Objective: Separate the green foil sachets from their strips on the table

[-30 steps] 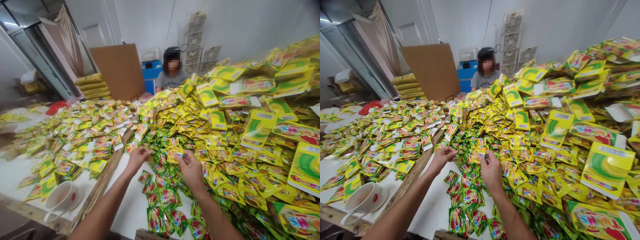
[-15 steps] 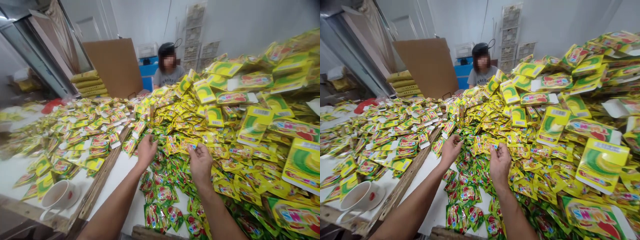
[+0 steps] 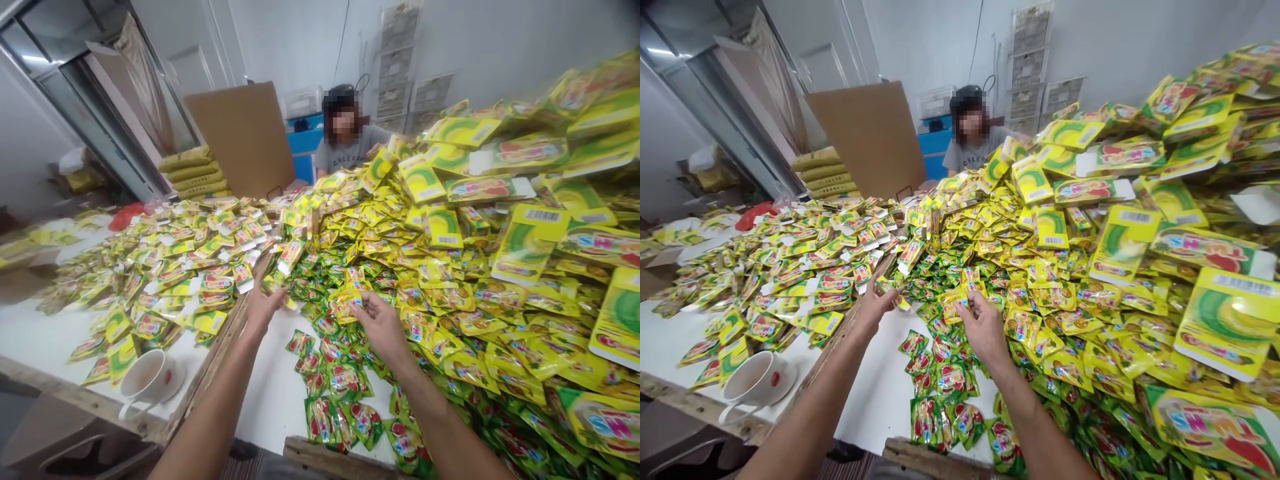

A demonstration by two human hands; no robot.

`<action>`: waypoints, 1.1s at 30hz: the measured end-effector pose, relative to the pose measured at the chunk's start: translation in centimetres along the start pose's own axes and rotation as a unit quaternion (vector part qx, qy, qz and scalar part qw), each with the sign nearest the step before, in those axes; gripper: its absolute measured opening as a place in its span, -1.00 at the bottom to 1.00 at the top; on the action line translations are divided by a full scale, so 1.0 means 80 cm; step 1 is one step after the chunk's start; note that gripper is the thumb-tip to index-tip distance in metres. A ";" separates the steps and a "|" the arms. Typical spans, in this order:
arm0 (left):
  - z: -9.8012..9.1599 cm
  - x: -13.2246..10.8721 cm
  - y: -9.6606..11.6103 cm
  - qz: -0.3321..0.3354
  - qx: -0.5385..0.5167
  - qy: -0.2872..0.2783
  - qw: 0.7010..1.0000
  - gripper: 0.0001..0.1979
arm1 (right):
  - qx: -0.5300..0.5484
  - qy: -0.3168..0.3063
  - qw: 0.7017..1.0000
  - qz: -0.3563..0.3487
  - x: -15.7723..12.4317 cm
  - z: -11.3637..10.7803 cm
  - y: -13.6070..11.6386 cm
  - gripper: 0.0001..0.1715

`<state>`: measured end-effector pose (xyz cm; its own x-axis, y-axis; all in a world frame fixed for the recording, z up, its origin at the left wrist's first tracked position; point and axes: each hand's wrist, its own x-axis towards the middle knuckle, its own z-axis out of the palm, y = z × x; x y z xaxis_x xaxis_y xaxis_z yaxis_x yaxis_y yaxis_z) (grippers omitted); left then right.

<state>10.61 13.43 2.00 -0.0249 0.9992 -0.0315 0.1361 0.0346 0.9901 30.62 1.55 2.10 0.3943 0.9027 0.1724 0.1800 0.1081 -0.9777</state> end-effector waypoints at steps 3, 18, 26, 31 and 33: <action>0.010 -0.035 0.005 -0.096 -0.156 -0.019 0.983 -0.48 | -0.008 -0.088 0.995 -0.053 -0.008 0.011 0.003 -0.71; 0.006 -0.096 0.000 -0.066 -0.040 -0.271 0.960 -0.65 | 0.000 -0.037 0.999 -0.021 -0.004 0.016 0.016 -0.71; 0.007 -0.106 -0.019 -0.108 -0.108 -0.222 0.963 -0.66 | -0.077 -0.079 0.993 -0.031 -0.006 0.014 0.009 -0.71; -0.001 -0.112 -0.027 -0.085 -0.093 -0.204 0.971 -0.66 | -0.152 -0.109 0.981 -0.059 -0.007 0.015 0.011 -0.79; -0.002 -0.114 -0.027 -0.063 -0.069 -0.203 0.975 -0.67 | -0.162 -0.117 0.977 -0.074 -0.009 0.018 0.013 -0.77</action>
<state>10.40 4.28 0.18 0.3656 0.9136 -0.1782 0.0224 0.1827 0.9829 29.25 1.63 0.78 0.1323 0.9617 0.2402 0.5102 0.1417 -0.8483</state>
